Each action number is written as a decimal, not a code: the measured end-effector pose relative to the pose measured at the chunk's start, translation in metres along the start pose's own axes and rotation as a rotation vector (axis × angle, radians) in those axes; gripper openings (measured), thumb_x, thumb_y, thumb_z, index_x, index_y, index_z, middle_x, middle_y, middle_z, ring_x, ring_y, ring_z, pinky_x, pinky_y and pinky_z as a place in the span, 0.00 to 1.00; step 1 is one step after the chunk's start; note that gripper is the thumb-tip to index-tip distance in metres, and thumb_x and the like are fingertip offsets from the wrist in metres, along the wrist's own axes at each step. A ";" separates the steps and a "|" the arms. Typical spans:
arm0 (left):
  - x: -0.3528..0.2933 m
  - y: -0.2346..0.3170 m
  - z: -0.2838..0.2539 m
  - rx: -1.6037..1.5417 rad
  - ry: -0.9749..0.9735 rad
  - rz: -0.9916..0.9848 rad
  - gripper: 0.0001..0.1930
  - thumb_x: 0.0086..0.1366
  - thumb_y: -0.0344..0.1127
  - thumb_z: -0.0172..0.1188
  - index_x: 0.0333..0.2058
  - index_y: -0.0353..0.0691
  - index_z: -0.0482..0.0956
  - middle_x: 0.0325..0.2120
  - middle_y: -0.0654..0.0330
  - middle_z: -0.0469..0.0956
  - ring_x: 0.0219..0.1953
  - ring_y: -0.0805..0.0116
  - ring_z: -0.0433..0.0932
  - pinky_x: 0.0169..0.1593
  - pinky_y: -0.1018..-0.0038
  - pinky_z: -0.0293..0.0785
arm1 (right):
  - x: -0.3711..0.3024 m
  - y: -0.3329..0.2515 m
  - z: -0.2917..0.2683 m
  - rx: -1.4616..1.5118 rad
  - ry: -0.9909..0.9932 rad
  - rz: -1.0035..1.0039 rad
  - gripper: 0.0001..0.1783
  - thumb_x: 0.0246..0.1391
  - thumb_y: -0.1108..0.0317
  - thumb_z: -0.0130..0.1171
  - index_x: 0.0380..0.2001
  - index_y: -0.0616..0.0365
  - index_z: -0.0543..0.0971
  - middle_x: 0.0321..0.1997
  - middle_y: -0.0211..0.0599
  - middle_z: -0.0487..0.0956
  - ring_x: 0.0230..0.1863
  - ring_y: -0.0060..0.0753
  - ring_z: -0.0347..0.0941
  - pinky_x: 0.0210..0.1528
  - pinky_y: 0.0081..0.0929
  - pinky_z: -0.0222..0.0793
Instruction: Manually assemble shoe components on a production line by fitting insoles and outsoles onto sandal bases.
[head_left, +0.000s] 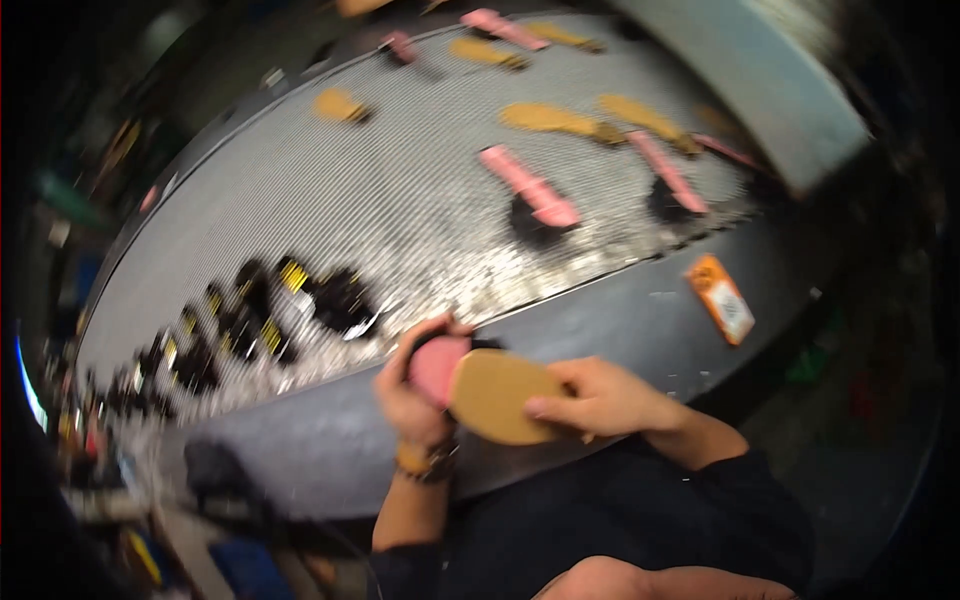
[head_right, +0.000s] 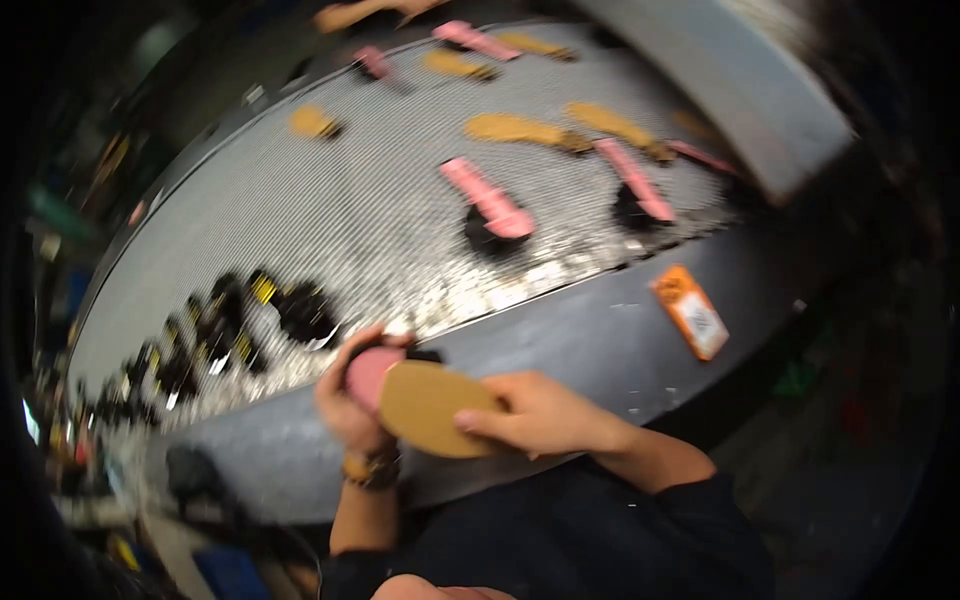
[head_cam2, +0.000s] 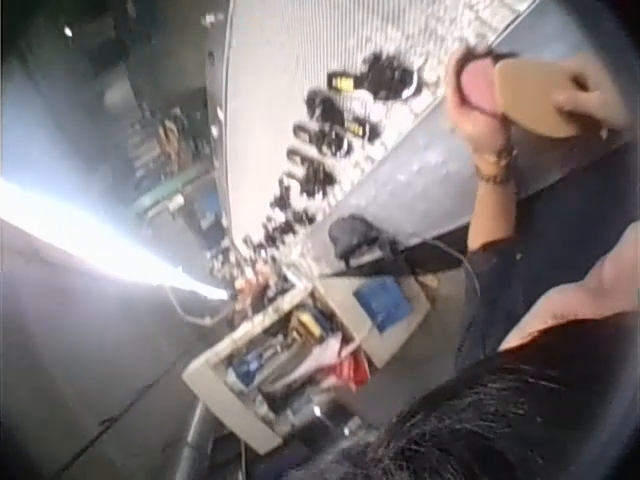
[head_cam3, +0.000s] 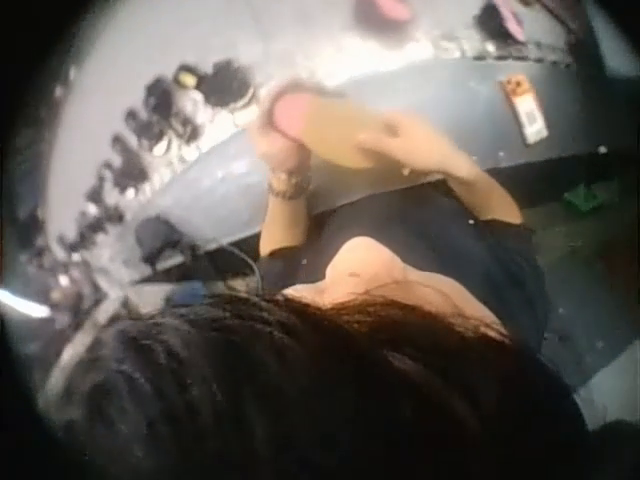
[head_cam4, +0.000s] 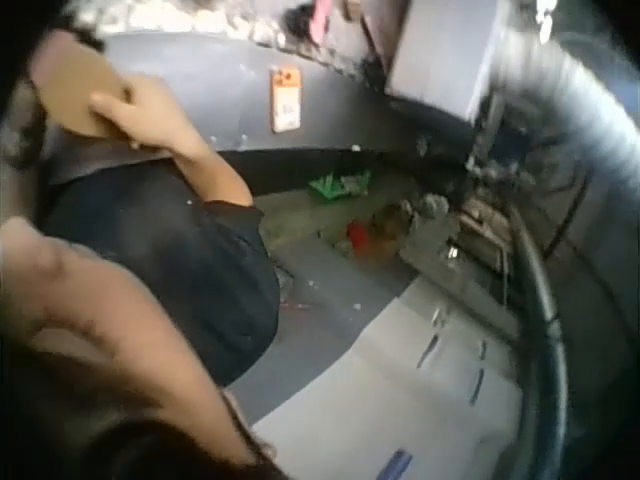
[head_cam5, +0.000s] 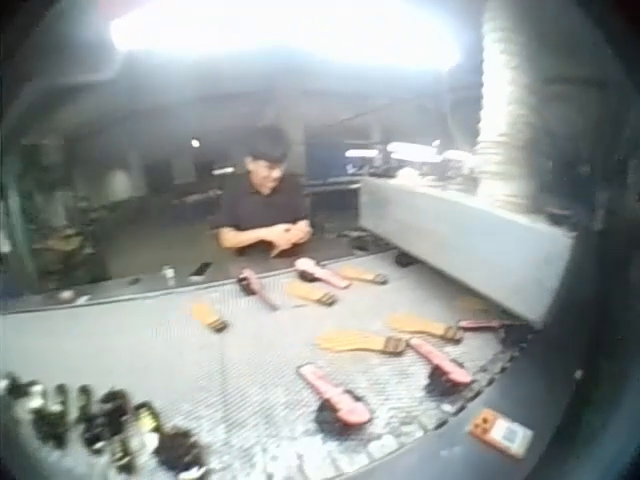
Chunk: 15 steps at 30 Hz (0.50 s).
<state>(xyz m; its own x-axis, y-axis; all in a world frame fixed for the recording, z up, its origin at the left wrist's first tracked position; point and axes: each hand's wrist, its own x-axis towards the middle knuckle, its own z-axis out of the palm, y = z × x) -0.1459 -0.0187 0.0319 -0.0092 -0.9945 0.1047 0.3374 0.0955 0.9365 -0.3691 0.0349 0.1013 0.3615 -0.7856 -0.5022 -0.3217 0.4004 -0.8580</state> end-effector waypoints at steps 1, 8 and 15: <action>0.000 0.005 0.002 0.011 -0.059 -0.022 0.30 0.76 0.46 0.36 0.56 0.24 0.77 0.45 0.41 0.84 0.50 0.52 0.84 0.59 0.59 0.78 | -0.002 0.000 0.001 0.023 -0.006 0.000 0.23 0.69 0.49 0.63 0.49 0.61 0.83 0.26 0.29 0.81 0.16 0.17 0.72 0.18 0.20 0.69; -0.008 -0.010 -0.003 -0.257 -0.168 -0.039 0.31 0.73 0.50 0.37 0.52 0.26 0.76 0.49 0.39 0.82 0.53 0.51 0.82 0.59 0.58 0.77 | 0.028 0.005 0.003 0.055 -0.045 0.019 0.24 0.69 0.50 0.63 0.48 0.65 0.83 0.23 0.26 0.77 0.15 0.16 0.70 0.17 0.19 0.65; -0.010 -0.009 -0.001 -0.241 -0.226 -0.018 0.29 0.76 0.48 0.35 0.53 0.28 0.75 0.49 0.40 0.82 0.54 0.53 0.80 0.61 0.59 0.75 | 0.032 0.004 0.009 0.027 0.015 0.035 0.25 0.69 0.49 0.63 0.47 0.65 0.83 0.24 0.27 0.78 0.14 0.17 0.69 0.16 0.20 0.65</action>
<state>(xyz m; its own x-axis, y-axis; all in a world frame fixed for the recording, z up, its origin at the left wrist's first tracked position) -0.1479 -0.0098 0.0219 -0.2170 -0.9583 0.1857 0.5481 0.0378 0.8356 -0.3508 0.0162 0.0806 0.3371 -0.7781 -0.5301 -0.3103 0.4397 -0.8428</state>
